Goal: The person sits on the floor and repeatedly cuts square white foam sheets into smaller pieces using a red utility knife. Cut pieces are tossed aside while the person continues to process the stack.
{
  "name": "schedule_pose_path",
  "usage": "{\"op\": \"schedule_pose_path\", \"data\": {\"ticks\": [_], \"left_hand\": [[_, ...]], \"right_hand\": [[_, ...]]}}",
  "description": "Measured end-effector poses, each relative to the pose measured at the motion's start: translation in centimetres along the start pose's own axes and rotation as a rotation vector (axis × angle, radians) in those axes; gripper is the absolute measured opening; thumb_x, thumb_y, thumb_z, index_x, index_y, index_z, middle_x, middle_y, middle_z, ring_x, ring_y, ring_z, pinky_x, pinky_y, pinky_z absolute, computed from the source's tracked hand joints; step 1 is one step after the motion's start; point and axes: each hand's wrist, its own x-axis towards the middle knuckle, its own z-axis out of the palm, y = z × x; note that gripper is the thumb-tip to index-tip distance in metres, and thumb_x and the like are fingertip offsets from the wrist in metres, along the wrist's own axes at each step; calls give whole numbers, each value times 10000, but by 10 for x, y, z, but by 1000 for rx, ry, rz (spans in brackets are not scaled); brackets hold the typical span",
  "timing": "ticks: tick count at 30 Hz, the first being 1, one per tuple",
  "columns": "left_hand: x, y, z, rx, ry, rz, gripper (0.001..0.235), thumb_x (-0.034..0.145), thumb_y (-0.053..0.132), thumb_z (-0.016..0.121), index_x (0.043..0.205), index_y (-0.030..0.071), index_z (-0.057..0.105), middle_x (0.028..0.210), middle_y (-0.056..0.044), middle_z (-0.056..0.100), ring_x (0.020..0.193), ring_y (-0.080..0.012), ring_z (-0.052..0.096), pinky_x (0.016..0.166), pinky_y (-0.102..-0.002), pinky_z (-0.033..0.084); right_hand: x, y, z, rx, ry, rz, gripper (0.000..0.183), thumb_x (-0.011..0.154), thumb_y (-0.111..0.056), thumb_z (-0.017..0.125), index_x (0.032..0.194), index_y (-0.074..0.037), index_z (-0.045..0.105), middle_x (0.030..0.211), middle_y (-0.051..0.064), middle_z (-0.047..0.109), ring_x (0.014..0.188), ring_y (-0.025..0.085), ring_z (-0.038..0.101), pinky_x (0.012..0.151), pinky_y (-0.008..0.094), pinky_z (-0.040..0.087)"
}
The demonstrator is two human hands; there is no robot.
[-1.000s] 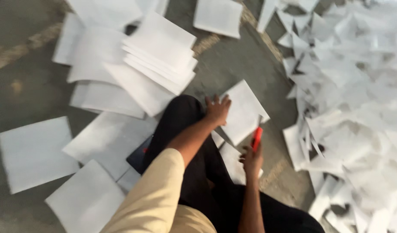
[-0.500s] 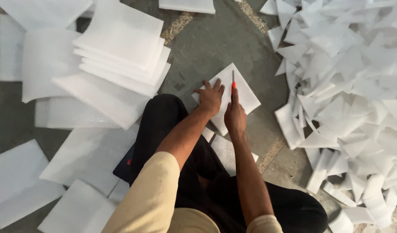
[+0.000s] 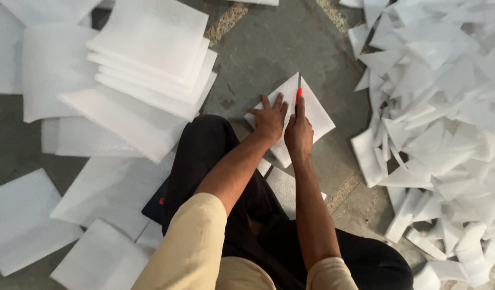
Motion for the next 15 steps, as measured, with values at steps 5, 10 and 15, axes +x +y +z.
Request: {"op": "schedule_pose_path", "data": {"ticks": [5,10,15], "left_hand": [[1,-1,1,-53,66,-14,692,1012,316,556,1624,221,246,1702,-31,125,1462,-495,229,950,-778,466],[3,-2,0,-50,22,-7,773,974,312,600,1632,213,206,1701,-42,104,1450,-507,221,942,-756,475],[6,1,7,-34,44,-5,768,965,282,588,1630,215,209,1696,-39,105,1443,-514,218,940,-760,473]], "right_hand": [[1,-5,-6,-23,44,-62,603,1041,-152,464,1617,-173,287,879,211,738,743,394,726,646,534,553],[11,-7,-8,-38,23,-23,596,1040,-171,469,1614,-184,307,890,212,742,753,387,735,648,532,561],[34,-3,-5,-82,-14,-33,612,994,-186,507,1582,-209,343,1011,222,745,816,422,730,684,557,565]]}}
